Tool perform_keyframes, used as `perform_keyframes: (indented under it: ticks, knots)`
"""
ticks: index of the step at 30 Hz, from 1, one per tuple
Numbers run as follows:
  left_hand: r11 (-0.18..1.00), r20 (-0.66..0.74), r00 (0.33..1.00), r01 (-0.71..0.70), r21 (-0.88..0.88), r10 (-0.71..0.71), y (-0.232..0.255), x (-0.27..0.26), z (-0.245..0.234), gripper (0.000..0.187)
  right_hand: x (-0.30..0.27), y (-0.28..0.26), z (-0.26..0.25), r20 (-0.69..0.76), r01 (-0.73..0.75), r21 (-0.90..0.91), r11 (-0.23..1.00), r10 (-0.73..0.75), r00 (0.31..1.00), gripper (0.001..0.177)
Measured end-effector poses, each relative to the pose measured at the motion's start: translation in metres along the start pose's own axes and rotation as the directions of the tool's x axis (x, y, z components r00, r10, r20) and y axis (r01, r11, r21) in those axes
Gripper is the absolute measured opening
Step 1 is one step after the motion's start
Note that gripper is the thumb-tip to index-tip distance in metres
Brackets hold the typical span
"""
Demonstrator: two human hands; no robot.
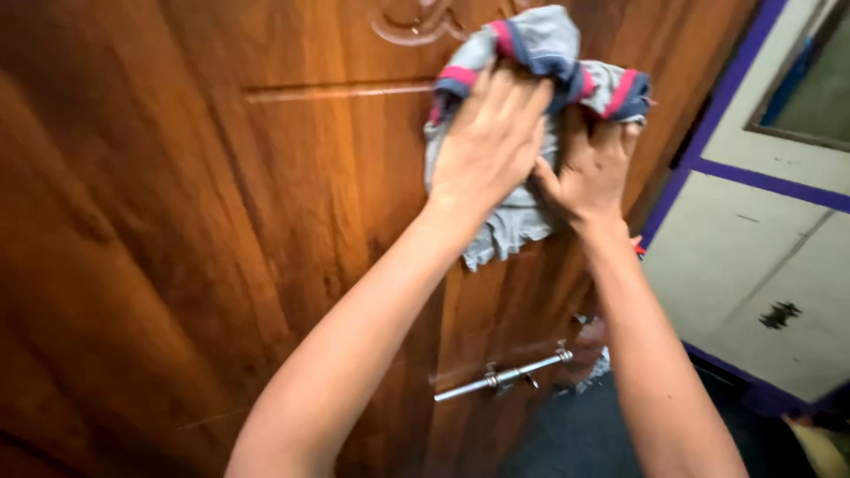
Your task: The person rinses and wrings out a cloth in a bowl of water, then wipes down a wooden door with the cloth by hand.
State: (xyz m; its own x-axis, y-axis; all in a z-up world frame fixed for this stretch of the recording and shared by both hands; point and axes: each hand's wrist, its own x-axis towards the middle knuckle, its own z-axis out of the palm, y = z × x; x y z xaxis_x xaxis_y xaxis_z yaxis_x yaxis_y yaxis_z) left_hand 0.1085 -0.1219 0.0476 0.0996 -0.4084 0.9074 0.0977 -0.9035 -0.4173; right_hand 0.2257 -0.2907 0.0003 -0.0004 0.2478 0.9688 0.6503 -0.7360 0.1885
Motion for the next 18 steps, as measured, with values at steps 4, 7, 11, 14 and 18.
perform_keyframes:
  ticks: [4, 7, 11, 14, 18]
  knots:
    - [0.999, -0.013, 1.000, -0.024, -0.029, 0.024, 0.001, 0.023, 0.009, 0.044, 0.003, -0.005, -0.001, -0.123, 0.030, -0.025, 0.999, -0.032, 0.992, 0.087]
    - [0.997, -0.041, 0.999, -0.037, -0.071, 0.034, -0.001, 0.028, 0.010, 0.046, 0.010, -0.020, -0.004, -0.052, -0.152, 0.078, 0.985, 0.156, 0.986, 0.081]
    - [0.992, -0.074, 0.997, -0.003, -0.125, -0.006, -0.015, 0.037, 0.011, 0.045, 0.039, -0.041, -0.011, -0.020, -0.285, 0.205, 0.936, 0.295, 0.955, 0.065]
    - [0.998, -0.079, 0.996, 0.033, -0.061, -0.038, -0.036, 0.051, 0.005, 0.046, 0.070, -0.058, -0.023, -0.009, -0.267, 0.193, 0.944, 0.273, 0.962, 0.065]
    - [0.994, -0.249, 0.967, 0.080, 0.072, -0.060, -0.066, 0.062, -0.014, 0.045, 0.106, -0.082, -0.033, -0.031, -0.196, 0.176, 0.965, 0.204, 0.978, 0.066]
